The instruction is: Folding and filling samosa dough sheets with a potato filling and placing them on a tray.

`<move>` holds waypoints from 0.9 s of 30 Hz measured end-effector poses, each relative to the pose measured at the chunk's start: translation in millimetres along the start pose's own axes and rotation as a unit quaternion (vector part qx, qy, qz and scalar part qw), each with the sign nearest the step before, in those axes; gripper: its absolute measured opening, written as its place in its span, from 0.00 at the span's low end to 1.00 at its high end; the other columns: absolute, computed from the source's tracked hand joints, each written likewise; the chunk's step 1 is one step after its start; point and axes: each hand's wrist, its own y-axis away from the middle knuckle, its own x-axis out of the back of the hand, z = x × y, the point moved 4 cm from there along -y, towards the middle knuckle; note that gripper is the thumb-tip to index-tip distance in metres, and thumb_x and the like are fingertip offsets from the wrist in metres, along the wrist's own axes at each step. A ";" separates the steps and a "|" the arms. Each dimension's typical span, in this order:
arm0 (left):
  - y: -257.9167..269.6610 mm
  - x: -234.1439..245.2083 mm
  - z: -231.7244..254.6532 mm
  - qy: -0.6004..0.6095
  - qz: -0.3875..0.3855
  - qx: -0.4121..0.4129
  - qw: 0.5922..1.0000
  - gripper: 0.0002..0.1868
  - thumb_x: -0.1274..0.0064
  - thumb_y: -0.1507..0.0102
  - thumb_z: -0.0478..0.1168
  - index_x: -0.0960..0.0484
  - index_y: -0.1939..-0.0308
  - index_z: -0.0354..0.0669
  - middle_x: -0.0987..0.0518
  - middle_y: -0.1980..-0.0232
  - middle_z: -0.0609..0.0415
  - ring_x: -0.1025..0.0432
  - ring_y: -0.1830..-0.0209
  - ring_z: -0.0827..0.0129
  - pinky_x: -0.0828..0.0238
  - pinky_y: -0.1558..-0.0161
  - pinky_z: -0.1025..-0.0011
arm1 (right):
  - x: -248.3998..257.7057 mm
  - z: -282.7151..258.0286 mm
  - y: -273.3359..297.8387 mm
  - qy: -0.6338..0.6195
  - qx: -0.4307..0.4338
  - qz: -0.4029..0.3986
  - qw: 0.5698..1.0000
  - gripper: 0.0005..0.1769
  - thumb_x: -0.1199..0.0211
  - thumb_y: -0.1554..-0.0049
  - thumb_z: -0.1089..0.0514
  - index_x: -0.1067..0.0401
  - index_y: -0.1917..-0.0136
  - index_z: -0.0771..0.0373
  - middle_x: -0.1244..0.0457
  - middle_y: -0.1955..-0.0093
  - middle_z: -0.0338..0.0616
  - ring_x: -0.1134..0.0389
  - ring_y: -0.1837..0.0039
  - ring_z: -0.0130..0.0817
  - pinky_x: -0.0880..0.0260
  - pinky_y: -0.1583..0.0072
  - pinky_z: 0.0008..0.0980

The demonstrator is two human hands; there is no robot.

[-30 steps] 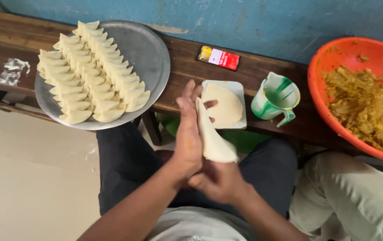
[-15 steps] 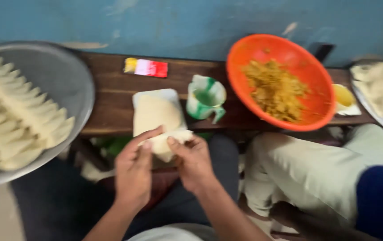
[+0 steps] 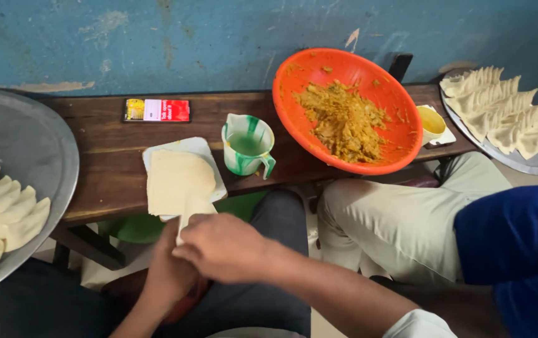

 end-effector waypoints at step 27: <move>37.1 -19.1 26.5 0.061 0.131 -0.261 0.954 0.40 0.35 0.49 0.27 0.32 0.32 0.33 0.20 0.41 0.49 0.24 0.42 0.69 0.29 0.41 0.71 | 254.0 390.5 34.2 0.115 -0.321 0.087 0.936 0.21 0.37 0.43 0.46 0.23 0.62 0.68 0.33 0.68 0.48 0.33 0.66 0.38 0.32 0.61 0.41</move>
